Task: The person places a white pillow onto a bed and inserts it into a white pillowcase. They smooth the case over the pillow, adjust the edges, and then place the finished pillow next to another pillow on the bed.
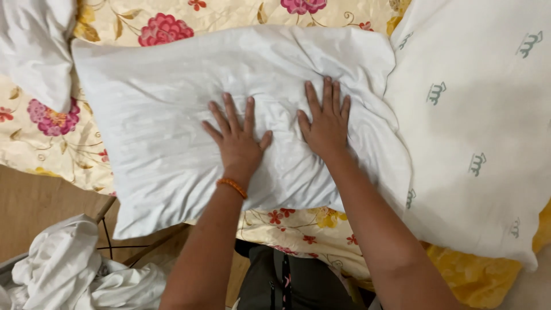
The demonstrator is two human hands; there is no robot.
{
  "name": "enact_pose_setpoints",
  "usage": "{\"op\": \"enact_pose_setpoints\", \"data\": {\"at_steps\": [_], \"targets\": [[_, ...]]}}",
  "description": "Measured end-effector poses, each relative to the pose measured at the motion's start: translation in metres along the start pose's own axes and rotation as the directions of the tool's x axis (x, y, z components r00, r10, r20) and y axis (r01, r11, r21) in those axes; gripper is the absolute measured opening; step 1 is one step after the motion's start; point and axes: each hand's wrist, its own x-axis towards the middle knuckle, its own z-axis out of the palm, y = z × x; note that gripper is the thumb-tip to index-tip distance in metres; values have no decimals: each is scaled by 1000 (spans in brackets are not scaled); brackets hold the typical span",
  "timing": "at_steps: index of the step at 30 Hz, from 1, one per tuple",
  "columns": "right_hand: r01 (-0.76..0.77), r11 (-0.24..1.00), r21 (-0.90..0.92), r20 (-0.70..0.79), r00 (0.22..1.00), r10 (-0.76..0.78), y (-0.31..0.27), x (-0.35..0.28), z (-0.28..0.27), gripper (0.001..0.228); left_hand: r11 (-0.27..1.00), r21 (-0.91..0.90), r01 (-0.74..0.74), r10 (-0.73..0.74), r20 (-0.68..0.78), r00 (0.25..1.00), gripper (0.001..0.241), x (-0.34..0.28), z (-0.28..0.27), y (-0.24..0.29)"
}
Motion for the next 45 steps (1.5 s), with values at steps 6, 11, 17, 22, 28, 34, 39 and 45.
{"op": "enact_pose_setpoints", "data": {"at_steps": [6, 11, 17, 22, 28, 34, 39, 45], "targets": [[-166, 982, -89, -136, 979, 153, -39, -102, -41, 67, 974, -21, -227, 228, 17, 974, 81, -94, 41, 67], [-121, 988, -98, -6, 993, 121, 18, -159, -11, 64, 929, -144, -342, 346, 5, 938, 84, -136, 59, 50], [-106, 988, -113, 10, 994, 108, 1, -151, -15, 64, 874, 2, -485, 485, -7, 874, 94, -152, 48, -31], [-235, 966, -107, -40, 972, 232, -39, -182, 28, 62, 898, 221, -379, 361, 118, 925, 106, -194, 33, -117], [-202, 952, 229, -163, 956, 243, -93, -230, 67, 81, 1000, -3, -28, 28, 181, 983, 111, -227, 32, -198], [-472, 528, 706, -201, 582, 788, -120, -229, 45, 85, 772, -603, 202, -354, -144, 924, 117, -200, 89, -250], [-89, -722, 686, 649, 523, 552, -78, -196, 54, 75, 265, -874, 408, -541, 215, 813, 131, -172, 36, -241], [-213, -567, 796, 516, 729, 450, -14, -84, 67, 41, -104, -910, 401, -411, 406, 816, 80, -139, 16, -227]]}}
